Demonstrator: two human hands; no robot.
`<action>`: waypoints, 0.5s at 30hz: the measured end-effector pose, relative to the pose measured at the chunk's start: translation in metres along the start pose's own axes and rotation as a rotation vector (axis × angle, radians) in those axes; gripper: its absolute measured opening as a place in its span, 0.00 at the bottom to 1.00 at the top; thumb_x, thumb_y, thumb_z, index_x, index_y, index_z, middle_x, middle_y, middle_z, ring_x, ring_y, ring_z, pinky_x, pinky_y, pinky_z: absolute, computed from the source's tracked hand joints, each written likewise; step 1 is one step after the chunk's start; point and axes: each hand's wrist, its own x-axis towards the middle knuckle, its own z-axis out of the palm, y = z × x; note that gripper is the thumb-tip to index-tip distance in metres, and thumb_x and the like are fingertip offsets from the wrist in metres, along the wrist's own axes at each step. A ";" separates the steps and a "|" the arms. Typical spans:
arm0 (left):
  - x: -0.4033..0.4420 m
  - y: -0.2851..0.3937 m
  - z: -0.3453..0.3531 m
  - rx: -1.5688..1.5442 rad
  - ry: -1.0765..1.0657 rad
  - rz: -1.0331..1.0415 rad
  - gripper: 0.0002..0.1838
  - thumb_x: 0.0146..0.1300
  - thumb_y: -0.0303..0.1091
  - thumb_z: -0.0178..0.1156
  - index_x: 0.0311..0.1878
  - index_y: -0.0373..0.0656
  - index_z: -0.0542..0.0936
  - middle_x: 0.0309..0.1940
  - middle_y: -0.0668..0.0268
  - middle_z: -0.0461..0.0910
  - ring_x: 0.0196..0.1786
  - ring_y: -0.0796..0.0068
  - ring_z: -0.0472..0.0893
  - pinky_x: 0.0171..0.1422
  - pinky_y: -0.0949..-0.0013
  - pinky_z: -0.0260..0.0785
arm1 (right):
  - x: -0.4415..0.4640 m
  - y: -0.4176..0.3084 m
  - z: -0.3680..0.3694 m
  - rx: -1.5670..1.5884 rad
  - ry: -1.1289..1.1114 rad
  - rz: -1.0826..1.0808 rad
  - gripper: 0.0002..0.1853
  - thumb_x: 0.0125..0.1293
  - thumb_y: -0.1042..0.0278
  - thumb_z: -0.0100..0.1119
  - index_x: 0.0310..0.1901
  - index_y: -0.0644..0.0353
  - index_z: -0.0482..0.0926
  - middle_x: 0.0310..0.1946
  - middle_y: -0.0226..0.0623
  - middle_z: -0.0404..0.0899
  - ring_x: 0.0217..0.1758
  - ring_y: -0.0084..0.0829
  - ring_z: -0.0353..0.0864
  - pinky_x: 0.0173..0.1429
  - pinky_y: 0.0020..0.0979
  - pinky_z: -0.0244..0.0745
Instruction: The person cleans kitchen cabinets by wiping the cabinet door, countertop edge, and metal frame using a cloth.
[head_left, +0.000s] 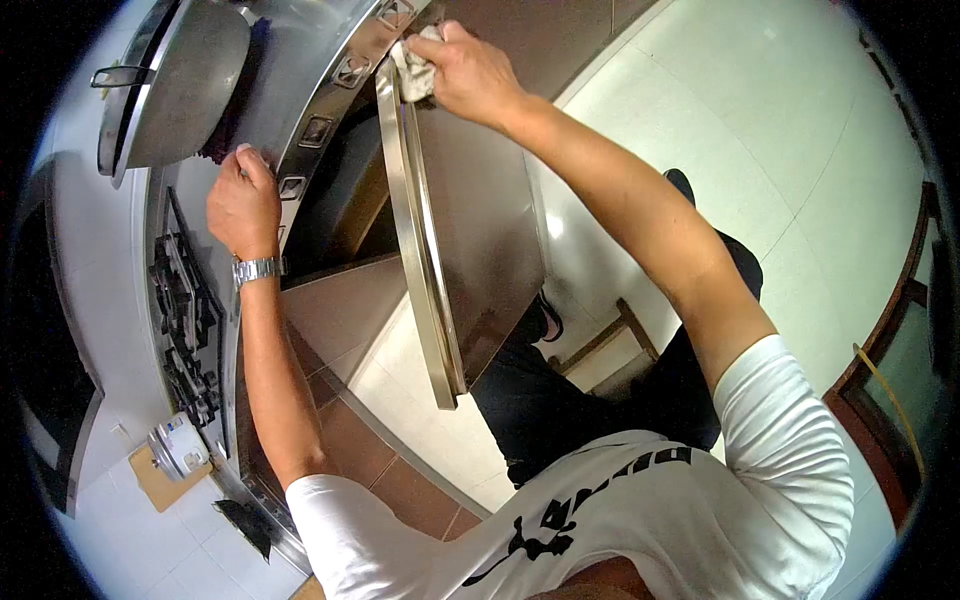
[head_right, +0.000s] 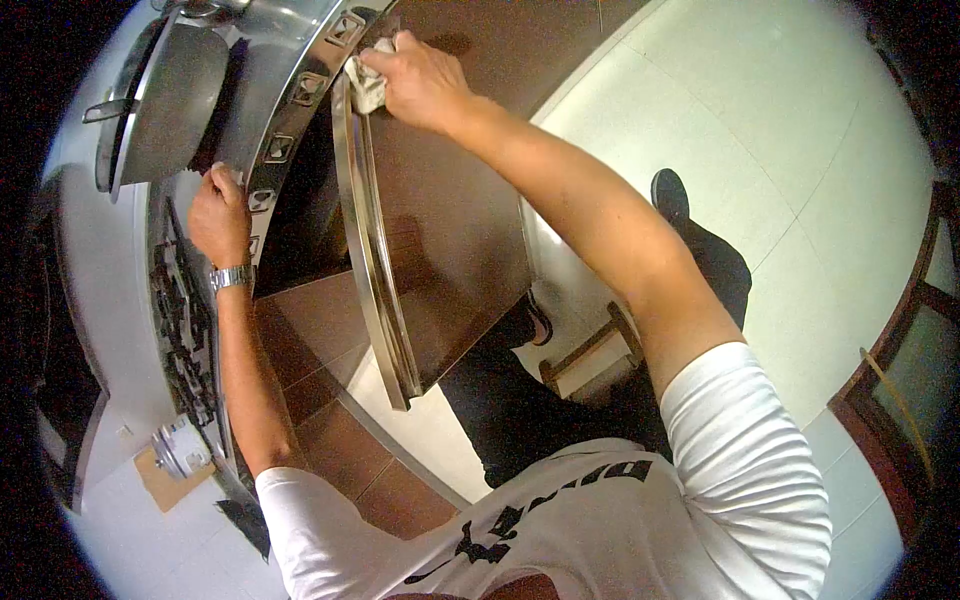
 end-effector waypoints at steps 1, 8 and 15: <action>0.001 -0.002 0.002 -0.001 0.007 -0.004 0.25 0.67 0.51 0.43 0.36 0.44 0.84 0.28 0.48 0.81 0.32 0.43 0.80 0.36 0.48 0.70 | 0.007 0.002 -0.002 -0.032 -0.013 -0.017 0.19 0.59 0.69 0.51 0.53 0.43 0.79 0.42 0.50 0.75 0.44 0.52 0.79 0.48 0.47 0.76; 0.002 0.000 -0.002 0.000 -0.012 0.010 0.25 0.67 0.52 0.43 0.36 0.44 0.85 0.27 0.48 0.81 0.32 0.43 0.80 0.36 0.48 0.70 | 0.028 0.013 -0.001 0.054 -0.125 0.092 0.19 0.57 0.70 0.50 0.50 0.46 0.81 0.45 0.48 0.79 0.49 0.48 0.80 0.55 0.45 0.74; 0.002 0.001 -0.001 -0.007 0.017 0.026 0.26 0.68 0.52 0.43 0.33 0.44 0.84 0.27 0.47 0.81 0.31 0.43 0.80 0.36 0.48 0.70 | 0.040 0.022 -0.016 0.408 -0.453 0.171 0.23 0.54 0.66 0.56 0.55 0.55 0.78 0.43 0.50 0.82 0.46 0.46 0.82 0.52 0.38 0.75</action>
